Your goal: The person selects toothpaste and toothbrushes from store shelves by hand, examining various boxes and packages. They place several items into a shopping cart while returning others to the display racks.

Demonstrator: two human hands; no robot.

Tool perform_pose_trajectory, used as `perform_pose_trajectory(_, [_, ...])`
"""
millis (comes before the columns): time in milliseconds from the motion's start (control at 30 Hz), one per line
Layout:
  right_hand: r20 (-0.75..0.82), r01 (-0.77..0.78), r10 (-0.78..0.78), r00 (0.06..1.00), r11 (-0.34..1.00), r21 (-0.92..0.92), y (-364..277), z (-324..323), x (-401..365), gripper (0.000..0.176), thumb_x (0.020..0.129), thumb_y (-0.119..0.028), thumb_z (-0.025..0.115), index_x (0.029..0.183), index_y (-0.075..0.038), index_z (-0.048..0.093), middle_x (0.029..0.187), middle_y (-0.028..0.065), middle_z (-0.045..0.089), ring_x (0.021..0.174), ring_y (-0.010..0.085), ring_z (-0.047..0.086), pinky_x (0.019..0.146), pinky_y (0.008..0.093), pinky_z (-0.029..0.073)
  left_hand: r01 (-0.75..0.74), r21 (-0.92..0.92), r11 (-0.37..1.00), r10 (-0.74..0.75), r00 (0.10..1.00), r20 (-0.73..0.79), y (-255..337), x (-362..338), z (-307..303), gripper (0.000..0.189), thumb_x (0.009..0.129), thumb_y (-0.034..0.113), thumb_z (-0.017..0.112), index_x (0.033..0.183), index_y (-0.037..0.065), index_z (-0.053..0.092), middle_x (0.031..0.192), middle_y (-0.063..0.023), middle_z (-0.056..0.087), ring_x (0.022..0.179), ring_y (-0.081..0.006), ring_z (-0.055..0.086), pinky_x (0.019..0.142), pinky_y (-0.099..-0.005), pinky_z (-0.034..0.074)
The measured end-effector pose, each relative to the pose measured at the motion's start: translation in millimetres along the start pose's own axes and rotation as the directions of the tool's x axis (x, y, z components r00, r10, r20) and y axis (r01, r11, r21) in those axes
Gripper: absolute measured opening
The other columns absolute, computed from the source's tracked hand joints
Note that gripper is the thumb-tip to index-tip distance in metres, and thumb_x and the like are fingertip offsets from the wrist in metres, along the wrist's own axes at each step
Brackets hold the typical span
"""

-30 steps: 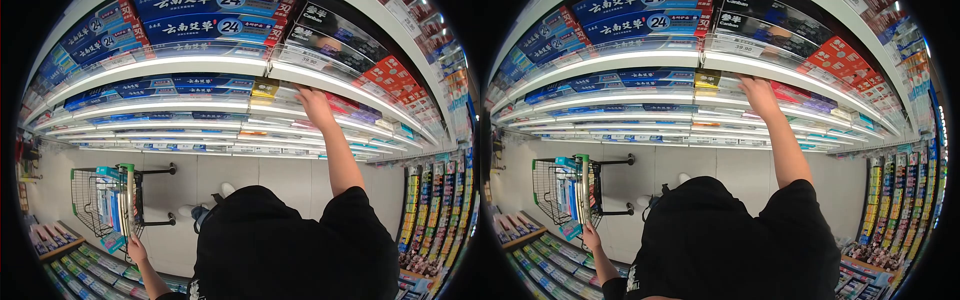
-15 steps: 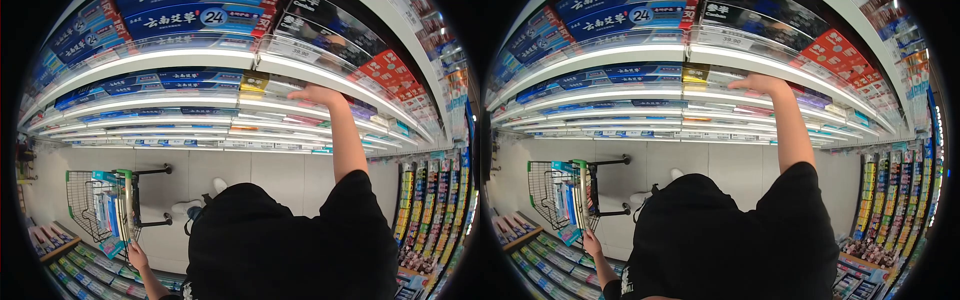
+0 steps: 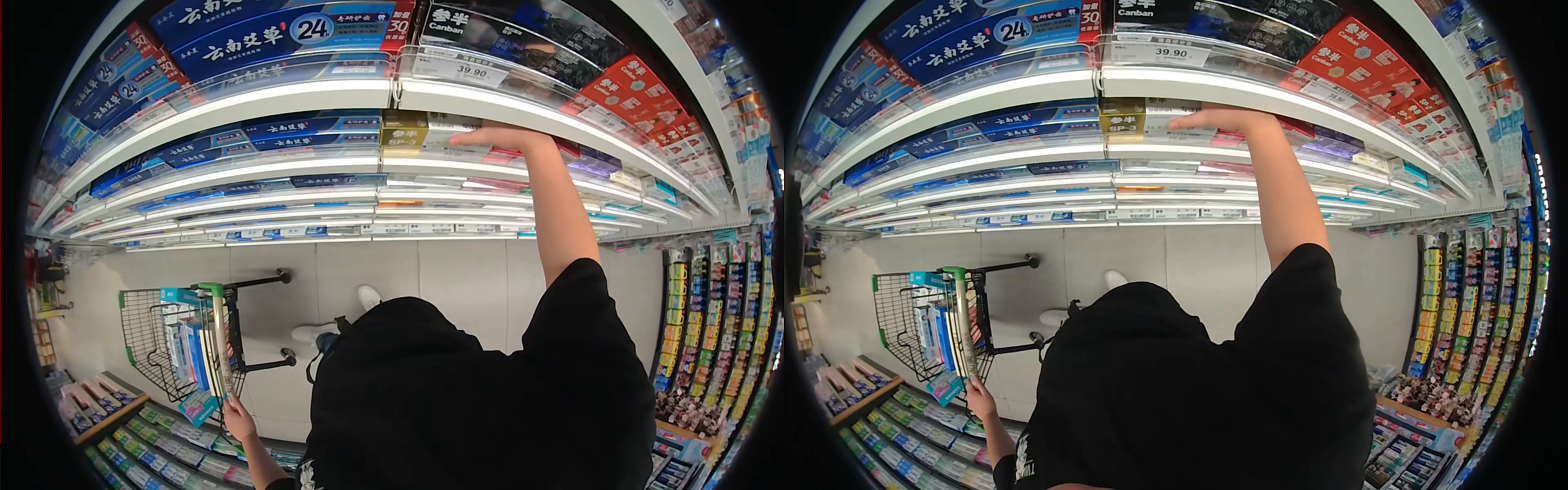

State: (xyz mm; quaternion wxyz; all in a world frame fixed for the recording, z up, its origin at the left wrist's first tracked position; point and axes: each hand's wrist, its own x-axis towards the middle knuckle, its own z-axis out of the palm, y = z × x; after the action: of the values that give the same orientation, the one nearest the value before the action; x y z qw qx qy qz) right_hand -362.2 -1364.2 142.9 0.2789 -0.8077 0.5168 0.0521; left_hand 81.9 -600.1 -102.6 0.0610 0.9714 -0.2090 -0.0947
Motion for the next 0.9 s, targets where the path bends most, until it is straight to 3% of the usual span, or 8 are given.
perform_pose_trajectory(233, [-0.012, 0.105, -0.104, 0.995, 0.984, 0.141, -11.1, 3.1, -9.7, 0.091, 0.076, -0.066, 0.082, 0.144, -0.009, 0.063, 0.134, 0.0190, 0.069, 0.120, 0.0320, 0.066, 0.099, 0.0428, 0.054, -0.050, 0.020, 0.999, 0.051, 0.997, -0.053, -7.5, 2.0, 9.8, 0.055, 0.109, 0.048, 0.049, 0.119, -0.003, 0.067, 0.087, -0.0248, 0.070, 0.080, -0.0465, 0.066, 0.070, -0.0558, 0.048])
perform_pose_trajectory(333, [-0.070, 0.103, -0.104, 0.992, 0.994, -0.022, -21.9, 0.6, -19.9, 0.089, 0.078, -0.065, 0.081, 0.143, -0.008, 0.063, 0.134, 0.0203, 0.069, 0.120, 0.0322, 0.066, 0.099, 0.0429, 0.053, -0.019, -0.002, 1.000, 0.019, 1.000, -0.004, 5.0, 1.2, 2.0, 0.057, 0.110, 0.048, 0.049, 0.119, -0.004, 0.068, 0.087, -0.0255, 0.070, 0.080, -0.0469, 0.066, 0.070, -0.0556, 0.048])
perform_pose_trajectory(533, [-0.092, 0.025, -0.032, 0.995, 0.997, -0.072, -19.9, 2.0, -19.2, 0.087, 0.077, -0.068, 0.080, 0.139, -0.007, 0.067, 0.129, 0.0186, 0.072, 0.116, 0.0315, 0.068, 0.096, 0.0413, 0.055, -0.017, 0.000, 1.000, 0.017, 1.000, 0.017, 2.3, 2.6, 2.8, 0.058, 0.110, 0.049, 0.047, 0.120, -0.004, 0.068, 0.089, -0.0272, 0.070, 0.082, -0.0484, 0.066, 0.070, -0.0562, 0.048])
perform_pose_trajectory(733, [-0.168, 0.190, -0.191, 0.967, 0.981, -0.023, -15.4, 10.4, -9.8, 0.088, 0.076, -0.073, 0.079, 0.134, -0.007, 0.070, 0.125, 0.0175, 0.073, 0.114, 0.0313, 0.069, 0.097, 0.0426, 0.055, -0.047, 0.046, 0.998, 0.049, 0.997, -0.058, 2.6, 2.7, 7.6, 0.057, 0.110, 0.054, 0.043, 0.116, 0.003, 0.065, 0.088, -0.0240, 0.072, 0.082, -0.0477, 0.068, 0.068, -0.0548, 0.051])
perform_pose_trajectory(833, [-0.157, 0.140, -0.149, 0.976, 0.988, -0.066, -14.0, 10.8, -7.7, 0.084, 0.079, -0.072, 0.078, 0.134, -0.009, 0.071, 0.126, 0.0153, 0.073, 0.115, 0.0296, 0.069, 0.098, 0.0424, 0.055, -0.012, 0.034, 0.999, 0.012, 1.000, -0.021, 13.8, 2.8, 2.0, 0.058, 0.110, 0.054, 0.044, 0.118, 0.001, 0.066, 0.094, -0.0256, 0.072, 0.085, -0.0485, 0.068, 0.071, -0.0560, 0.051])
perform_pose_trajectory(900, [-0.242, 0.057, -0.059, 0.968, 0.998, -0.014, -15.8, 5.2, -31.6, 0.079, 0.084, -0.071, 0.075, 0.134, -0.010, 0.071, 0.126, 0.0144, 0.073, 0.115, 0.0304, 0.069, 0.098, 0.0425, 0.054, -0.026, 0.014, 1.000, 0.027, 0.998, -0.052, 10.9, 3.1, 5.1, 0.058, 0.110, 0.051, 0.045, 0.122, -0.002, 0.068, 0.097, -0.0275, 0.072, 0.087, -0.0498, 0.067, 0.074, -0.0579, 0.050])
